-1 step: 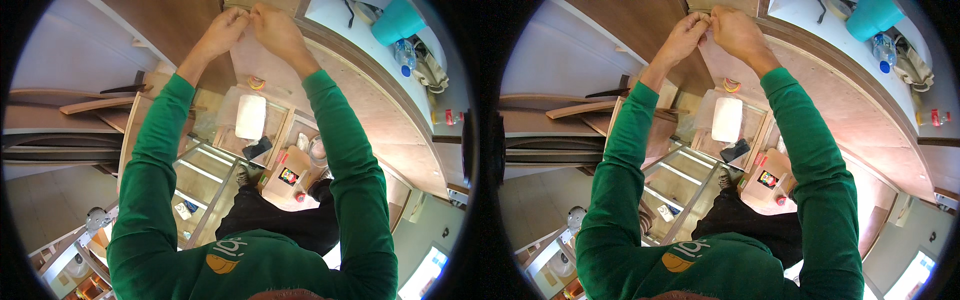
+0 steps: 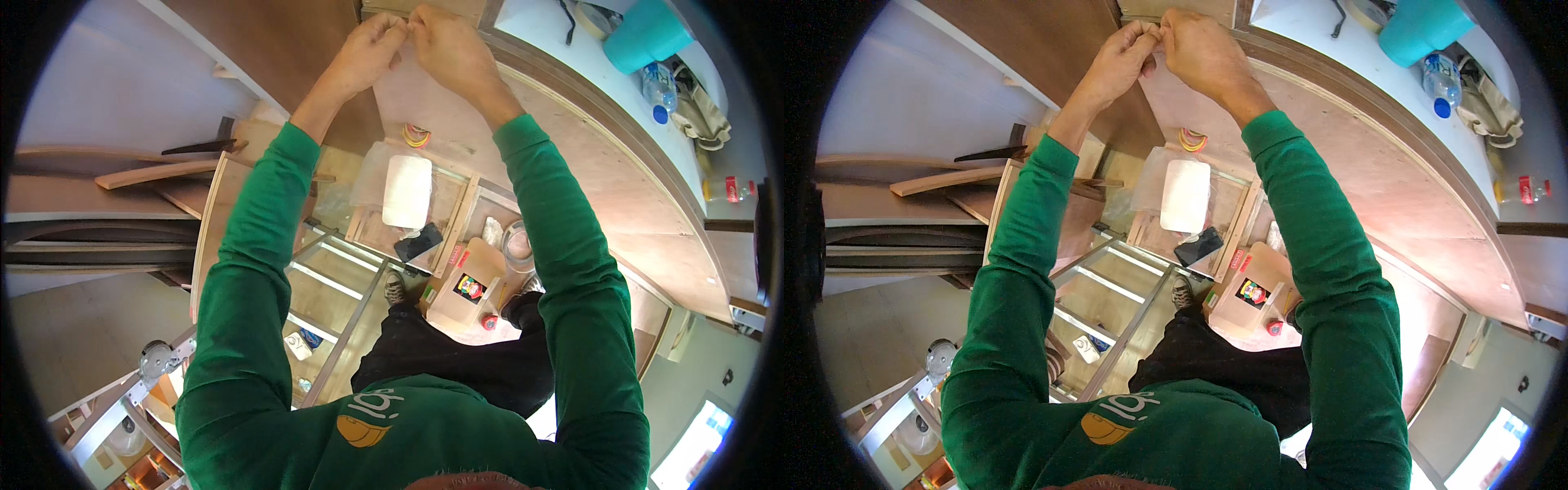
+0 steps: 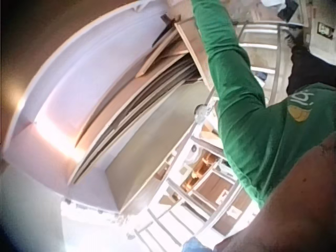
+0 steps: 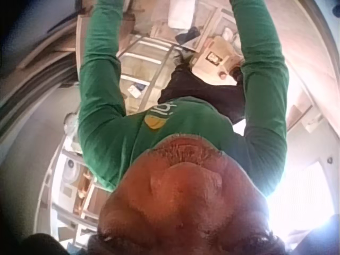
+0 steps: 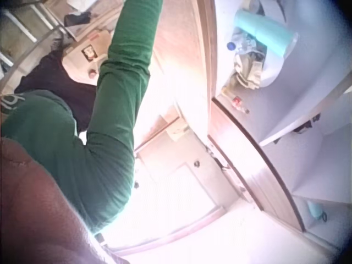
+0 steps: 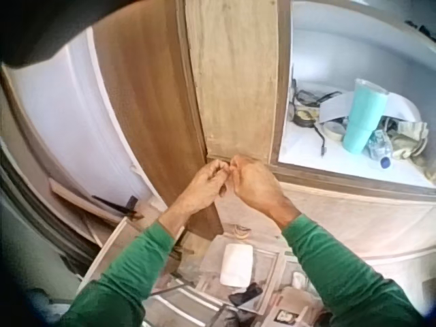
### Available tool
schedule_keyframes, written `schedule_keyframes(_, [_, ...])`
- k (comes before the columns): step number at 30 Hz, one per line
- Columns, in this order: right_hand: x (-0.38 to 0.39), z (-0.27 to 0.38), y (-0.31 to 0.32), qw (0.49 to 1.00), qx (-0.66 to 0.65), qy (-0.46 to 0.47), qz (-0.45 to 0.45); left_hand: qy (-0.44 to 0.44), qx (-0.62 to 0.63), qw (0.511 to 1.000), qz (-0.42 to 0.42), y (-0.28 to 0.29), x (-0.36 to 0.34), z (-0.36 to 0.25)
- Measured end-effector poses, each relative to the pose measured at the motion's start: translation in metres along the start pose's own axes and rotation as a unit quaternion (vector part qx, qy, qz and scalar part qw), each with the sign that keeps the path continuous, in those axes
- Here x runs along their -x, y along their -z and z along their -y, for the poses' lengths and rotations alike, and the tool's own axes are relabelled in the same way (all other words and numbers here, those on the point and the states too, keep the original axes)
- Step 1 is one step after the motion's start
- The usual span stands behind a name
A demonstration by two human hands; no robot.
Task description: The person installs a wooden cabinet door by measuring the frame, marking positions, and securing the door with screws. They use a tape measure, pencil, and power drill to align and fasten the door to the cabinet structure.
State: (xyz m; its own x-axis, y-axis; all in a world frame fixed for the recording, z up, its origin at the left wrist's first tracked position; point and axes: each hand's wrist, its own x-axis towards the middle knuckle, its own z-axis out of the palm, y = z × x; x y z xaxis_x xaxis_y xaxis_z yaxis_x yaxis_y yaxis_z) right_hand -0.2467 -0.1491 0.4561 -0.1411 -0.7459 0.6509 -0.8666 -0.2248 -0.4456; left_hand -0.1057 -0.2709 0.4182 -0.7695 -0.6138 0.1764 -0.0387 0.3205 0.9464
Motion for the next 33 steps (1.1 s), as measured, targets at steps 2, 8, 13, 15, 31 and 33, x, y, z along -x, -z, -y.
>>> schedule_keyframes(2, [0.005, -0.013, 0.01, 0.996, 0.031, -0.043, 0.068, -0.006, 0.077, 0.997, 0.009, -0.023, -0.004, 0.0])
schedule_keyframes(8, [-0.002, -0.011, -0.01, 0.991, 0.051, -0.097, 0.072, 0.025, 0.226, 0.973, -0.048, -0.002, 0.004, 0.018])
schedule_keyframes(13, [0.007, -0.008, 0.013, 0.991, -0.036, -0.126, 0.031, 0.006, 0.227, 0.974, 0.007, -0.009, -0.007, 0.008])
schedule_keyframes(15, [0.01, -0.004, 0.01, 0.99, -0.035, -0.127, 0.055, 0.027, 0.181, 0.982, -0.044, -0.023, 0.01, -0.009])
schedule_keyframes(31, [0.021, -0.033, -0.004, 0.977, 0.141, -0.037, 0.152, -0.144, -0.303, 0.942, 0.012, 0.011, 0.013, 0.001])
schedule_keyframes(33, [0.028, -0.01, 0.02, 0.988, 0.116, -0.055, 0.089, -0.126, -0.283, 0.95, 0.035, 0.004, 0.01, -0.015])
